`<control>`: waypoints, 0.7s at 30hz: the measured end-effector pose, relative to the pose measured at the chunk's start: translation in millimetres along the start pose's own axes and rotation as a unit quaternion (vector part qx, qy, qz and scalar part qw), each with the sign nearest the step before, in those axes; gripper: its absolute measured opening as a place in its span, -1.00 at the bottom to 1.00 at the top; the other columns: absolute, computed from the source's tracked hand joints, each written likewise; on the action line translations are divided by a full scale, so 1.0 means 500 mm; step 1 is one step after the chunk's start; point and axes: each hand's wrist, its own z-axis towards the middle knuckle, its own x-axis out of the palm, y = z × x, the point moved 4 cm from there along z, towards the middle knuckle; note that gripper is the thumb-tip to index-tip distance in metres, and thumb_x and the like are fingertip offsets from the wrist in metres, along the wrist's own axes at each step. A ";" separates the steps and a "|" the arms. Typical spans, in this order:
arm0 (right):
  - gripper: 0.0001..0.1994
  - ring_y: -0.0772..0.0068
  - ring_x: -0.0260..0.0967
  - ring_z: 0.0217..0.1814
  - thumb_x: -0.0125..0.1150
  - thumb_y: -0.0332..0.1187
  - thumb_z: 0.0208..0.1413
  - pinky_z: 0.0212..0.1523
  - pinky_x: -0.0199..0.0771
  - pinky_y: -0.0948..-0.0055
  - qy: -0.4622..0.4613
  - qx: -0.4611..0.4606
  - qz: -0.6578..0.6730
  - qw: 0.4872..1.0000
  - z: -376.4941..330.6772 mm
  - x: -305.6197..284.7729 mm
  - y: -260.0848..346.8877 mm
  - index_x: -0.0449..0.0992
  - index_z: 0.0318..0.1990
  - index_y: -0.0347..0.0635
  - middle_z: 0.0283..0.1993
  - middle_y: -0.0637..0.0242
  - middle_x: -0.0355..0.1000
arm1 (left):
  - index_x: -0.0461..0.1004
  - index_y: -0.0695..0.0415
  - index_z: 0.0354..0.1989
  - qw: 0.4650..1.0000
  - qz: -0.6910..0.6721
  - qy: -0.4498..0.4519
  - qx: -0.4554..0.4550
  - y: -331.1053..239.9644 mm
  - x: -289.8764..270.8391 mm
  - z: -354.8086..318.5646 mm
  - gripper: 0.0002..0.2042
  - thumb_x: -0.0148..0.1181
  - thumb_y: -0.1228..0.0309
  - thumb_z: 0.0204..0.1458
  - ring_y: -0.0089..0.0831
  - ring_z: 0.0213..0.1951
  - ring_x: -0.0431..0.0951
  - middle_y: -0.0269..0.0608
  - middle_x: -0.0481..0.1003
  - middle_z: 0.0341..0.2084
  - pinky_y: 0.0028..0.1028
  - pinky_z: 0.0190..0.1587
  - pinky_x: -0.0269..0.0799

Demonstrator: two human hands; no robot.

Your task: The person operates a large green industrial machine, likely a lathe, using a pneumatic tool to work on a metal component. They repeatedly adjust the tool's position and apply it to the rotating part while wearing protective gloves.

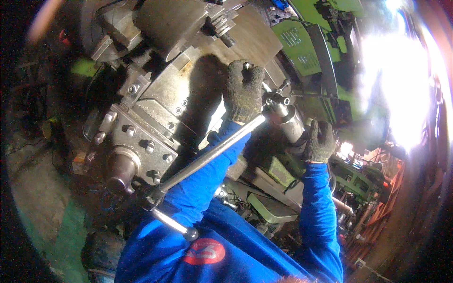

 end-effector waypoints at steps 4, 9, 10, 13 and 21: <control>-0.74 0.00 0.60 -0.32 0.39 -0.13 0.27 -0.24 0.56 0.14 -0.009 -0.015 -0.024 1.000 -0.002 0.004 -0.006 0.64 -0.18 -0.15 -0.27 0.05 0.63 | 0.44 0.17 -0.03 0.996 0.080 -0.012 0.042 0.015 -0.002 0.022 -0.74 0.28 0.32 0.23 -0.54 -0.27 0.42 -0.30 0.46 -0.26 -0.47 -0.24 0.40; -0.74 -0.04 0.60 -0.31 0.40 -0.12 0.24 -0.25 0.57 0.12 -0.005 0.012 0.021 1.000 -0.005 0.008 -0.009 0.64 -0.17 -0.12 -0.25 0.04 0.64 | 0.44 0.23 -0.01 1.000 -0.005 0.015 -0.019 0.004 -0.002 0.006 -0.69 0.31 0.26 0.28 -0.20 -0.15 0.53 -0.03 0.51 -0.20 -0.19 -0.01 0.46; -0.74 -0.03 0.61 -0.31 0.40 -0.12 0.24 -0.24 0.57 0.12 -0.012 0.006 0.009 1.000 -0.004 0.009 -0.012 0.64 -0.17 -0.11 -0.24 0.04 0.64 | 0.43 0.24 -0.01 1.000 0.016 0.020 -0.007 0.005 -0.004 0.010 -0.68 0.31 0.25 0.28 -0.19 -0.14 0.53 -0.02 0.51 -0.20 -0.19 -0.01 0.46; -0.74 -0.03 0.62 -0.29 0.40 -0.11 0.24 -0.24 0.58 0.12 -0.003 0.008 -0.006 1.000 0.005 0.010 -0.006 0.64 -0.16 -0.10 -0.24 0.04 0.64 | 0.43 0.22 -0.04 0.997 0.068 0.027 0.011 0.024 -0.011 0.037 -0.70 0.27 0.25 0.27 -0.28 -0.18 0.50 -0.09 0.49 -0.23 -0.25 -0.08 0.45; -0.71 -0.06 0.63 -0.27 0.41 -0.09 0.22 -0.23 0.60 0.09 -0.023 -0.008 -0.034 0.999 -0.007 0.017 -0.028 0.65 -0.13 -0.11 -0.25 -0.01 0.64 | 0.44 0.22 -0.07 0.991 0.129 0.019 0.040 0.014 -0.008 0.033 -0.74 0.22 0.27 0.27 -0.41 -0.20 0.46 -0.14 0.51 -0.22 -0.28 -0.10 0.45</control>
